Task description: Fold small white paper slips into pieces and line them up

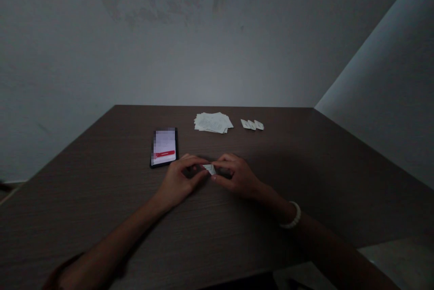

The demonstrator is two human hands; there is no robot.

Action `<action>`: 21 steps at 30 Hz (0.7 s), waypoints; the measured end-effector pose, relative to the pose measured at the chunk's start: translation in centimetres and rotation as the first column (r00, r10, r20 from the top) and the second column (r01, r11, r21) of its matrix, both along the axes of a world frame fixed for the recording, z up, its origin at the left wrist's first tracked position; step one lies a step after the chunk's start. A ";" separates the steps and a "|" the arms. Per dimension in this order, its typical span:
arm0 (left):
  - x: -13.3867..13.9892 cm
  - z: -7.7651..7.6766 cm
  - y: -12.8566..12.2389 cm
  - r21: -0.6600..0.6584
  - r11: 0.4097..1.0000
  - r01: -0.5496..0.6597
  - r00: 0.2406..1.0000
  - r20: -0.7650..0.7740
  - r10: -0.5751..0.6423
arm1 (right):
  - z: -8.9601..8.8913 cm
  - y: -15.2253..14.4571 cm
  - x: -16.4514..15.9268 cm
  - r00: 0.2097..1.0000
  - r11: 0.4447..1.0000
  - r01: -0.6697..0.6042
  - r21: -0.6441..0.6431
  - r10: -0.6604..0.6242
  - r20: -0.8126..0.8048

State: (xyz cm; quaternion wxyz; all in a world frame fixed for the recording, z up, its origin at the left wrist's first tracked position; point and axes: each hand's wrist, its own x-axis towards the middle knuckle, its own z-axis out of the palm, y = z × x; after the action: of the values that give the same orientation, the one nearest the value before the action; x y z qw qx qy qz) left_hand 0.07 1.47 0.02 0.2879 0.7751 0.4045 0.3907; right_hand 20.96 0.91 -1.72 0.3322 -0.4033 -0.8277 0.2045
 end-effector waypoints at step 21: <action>0.1 0.2 -0.1 0.004 0.997 -0.080 0.997 0.003 0.080 | -0.2 0.0 -0.1 0.999 1.000 0.007 -0.029 -0.008 -0.051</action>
State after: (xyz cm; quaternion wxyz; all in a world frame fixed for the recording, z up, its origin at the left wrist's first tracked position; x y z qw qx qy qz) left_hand 0.19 1.33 0.18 0.2710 0.7583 0.4342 0.4037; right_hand 20.86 0.96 -1.89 0.3482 -0.4059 -0.8143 0.2256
